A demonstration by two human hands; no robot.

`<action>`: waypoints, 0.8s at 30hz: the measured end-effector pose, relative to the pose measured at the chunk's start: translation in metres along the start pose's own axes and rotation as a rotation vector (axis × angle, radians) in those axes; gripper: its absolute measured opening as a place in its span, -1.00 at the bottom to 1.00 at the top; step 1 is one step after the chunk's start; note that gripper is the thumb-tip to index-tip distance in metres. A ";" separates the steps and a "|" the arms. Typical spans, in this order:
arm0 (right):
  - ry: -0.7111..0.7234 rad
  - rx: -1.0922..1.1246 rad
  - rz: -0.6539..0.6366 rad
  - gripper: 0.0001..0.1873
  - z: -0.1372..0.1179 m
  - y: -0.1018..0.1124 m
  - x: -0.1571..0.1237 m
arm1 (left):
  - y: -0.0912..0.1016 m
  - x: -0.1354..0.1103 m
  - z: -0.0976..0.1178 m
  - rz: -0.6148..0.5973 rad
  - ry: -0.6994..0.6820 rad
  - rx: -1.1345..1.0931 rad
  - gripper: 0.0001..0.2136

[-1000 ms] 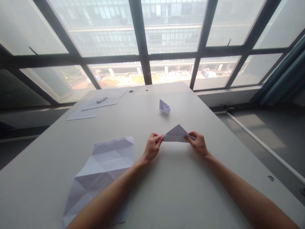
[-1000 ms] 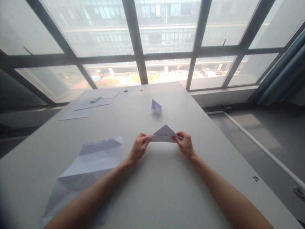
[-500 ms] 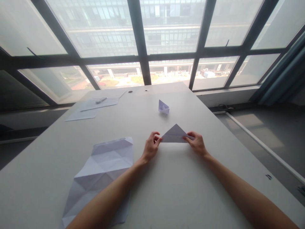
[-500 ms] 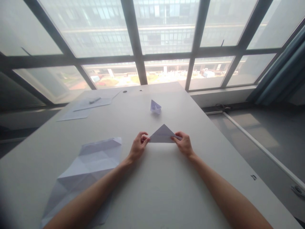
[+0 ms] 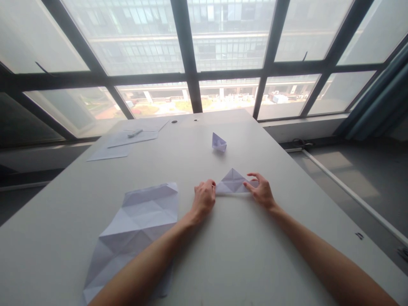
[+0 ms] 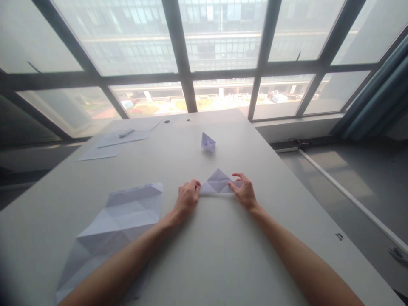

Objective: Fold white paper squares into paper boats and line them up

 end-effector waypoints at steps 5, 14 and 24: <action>0.041 -0.127 -0.049 -0.61 0.000 -0.005 -0.003 | 0.009 -0.003 0.005 -0.018 -0.044 0.134 -0.89; 0.053 -0.238 -0.098 -0.65 -0.002 -0.006 -0.006 | 0.015 -0.002 0.003 0.005 -0.096 0.136 -0.89; 0.081 -0.205 -0.116 -0.63 -0.001 -0.006 -0.006 | -0.002 -0.012 0.012 -0.337 -0.513 -0.006 -0.49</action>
Point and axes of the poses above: each hand's wrist, its own x-axis towards the middle knuckle, its own y-axis out of the back of the hand, z = x × y, the point moved 1 cm from there along x, towards the middle knuckle, and after that the axes turned 4 degrees about y, right-handed, at the moved point
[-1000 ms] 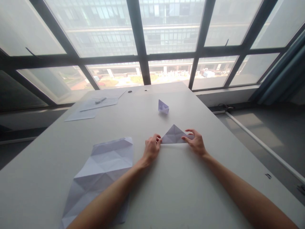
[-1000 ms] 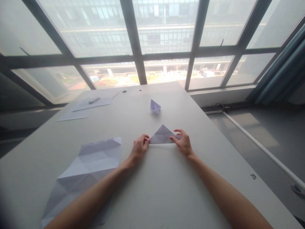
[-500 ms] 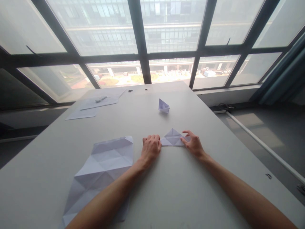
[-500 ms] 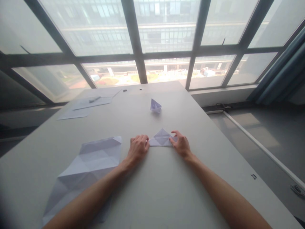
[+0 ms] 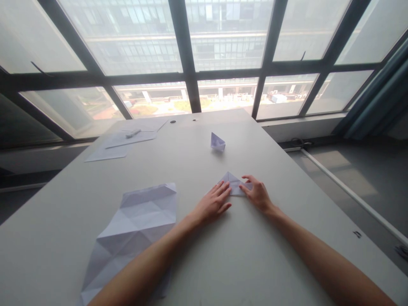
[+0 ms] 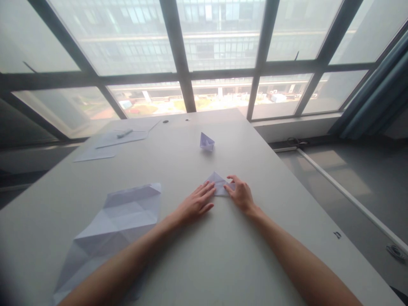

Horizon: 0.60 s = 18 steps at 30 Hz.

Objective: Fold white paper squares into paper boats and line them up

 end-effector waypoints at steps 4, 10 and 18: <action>0.008 0.067 0.071 -0.63 0.001 0.001 0.002 | -0.003 0.001 -0.004 -0.002 0.056 0.055 -0.49; -0.070 0.168 0.142 -0.68 0.001 0.004 0.004 | -0.004 0.002 -0.005 -0.018 0.076 0.061 -0.49; -0.070 0.154 0.178 -0.71 -0.001 0.005 0.002 | -0.004 0.002 -0.003 0.006 0.094 0.030 -0.49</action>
Point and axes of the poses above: each hand's wrist, its own x-axis towards the middle knuckle, its own y-axis out of the back of the hand, z = x × y, the point moved 1 cm from there along x, towards the middle knuckle, and after that the axes turned 4 degrees about y, right-handed, at the moved point
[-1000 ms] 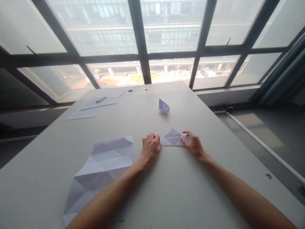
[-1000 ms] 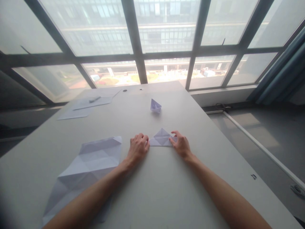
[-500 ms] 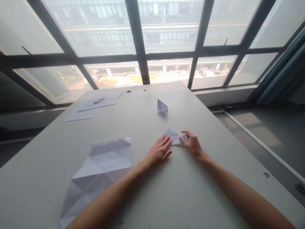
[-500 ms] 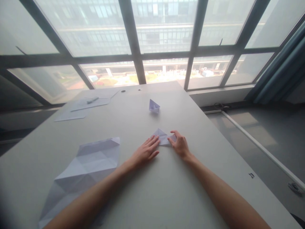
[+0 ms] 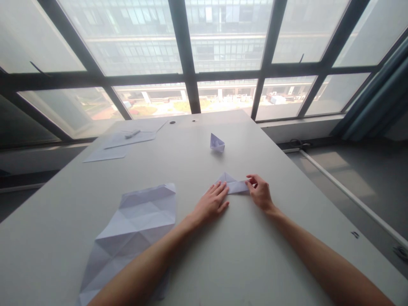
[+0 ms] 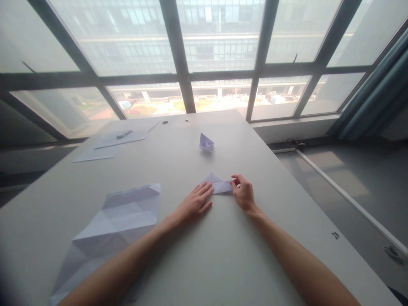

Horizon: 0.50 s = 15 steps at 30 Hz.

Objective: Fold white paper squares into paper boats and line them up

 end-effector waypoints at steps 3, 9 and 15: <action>0.048 0.039 -0.013 -0.73 -0.001 0.000 0.001 | 0.000 0.000 0.000 -0.005 0.006 0.010 -0.49; 0.089 -0.079 -0.192 -0.70 -0.003 0.000 0.000 | -0.002 0.000 -0.002 -0.012 0.001 0.030 -0.48; 0.130 -0.155 -0.274 -0.70 -0.005 0.002 0.000 | -0.002 -0.001 -0.001 -0.010 0.006 0.030 -0.48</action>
Point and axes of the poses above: each hand's wrist, its own x-axis towards the middle knuckle, its own y-axis out of the back of the hand, z = x × y, the point moved 1 cm from there along x, towards the middle knuckle, and after that the axes turned 4 degrees about y, right-handed, at the moved point
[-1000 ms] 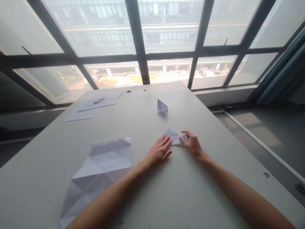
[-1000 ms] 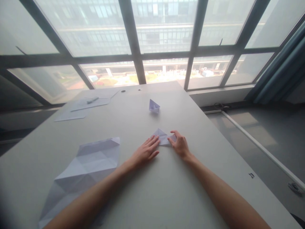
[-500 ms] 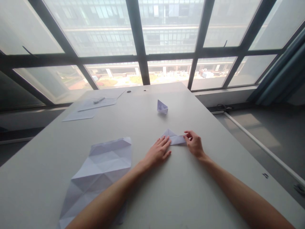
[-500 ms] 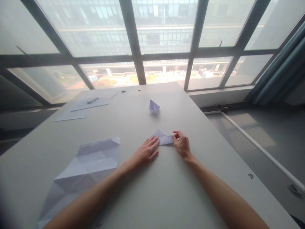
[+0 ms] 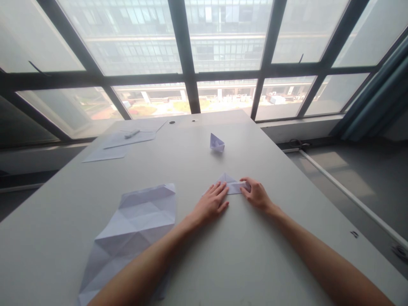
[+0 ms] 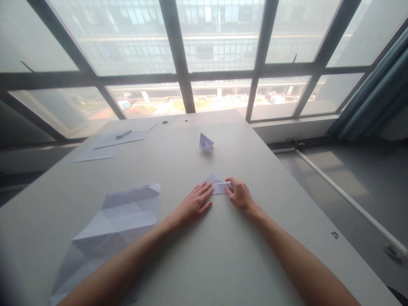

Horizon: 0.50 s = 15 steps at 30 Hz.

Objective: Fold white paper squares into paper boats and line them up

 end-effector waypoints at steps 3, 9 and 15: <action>-0.028 0.051 0.002 -0.67 0.001 0.002 0.001 | 0.001 0.000 0.001 0.006 -0.002 -0.011 -0.49; -0.042 0.046 0.018 -0.60 0.001 0.004 0.002 | 0.000 0.000 0.001 -0.011 0.006 0.027 -0.48; -0.073 0.023 0.024 -0.63 0.007 0.002 0.004 | 0.001 0.001 0.001 -0.015 0.006 0.045 -0.49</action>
Point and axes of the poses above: each hand's wrist, its own x-axis towards the middle knuckle, its own y-axis out of the back of the hand, z = x × y, the point moved 1 cm from there along x, towards the middle knuckle, and after that the axes turned 4 degrees about y, right-handed, at the moved point
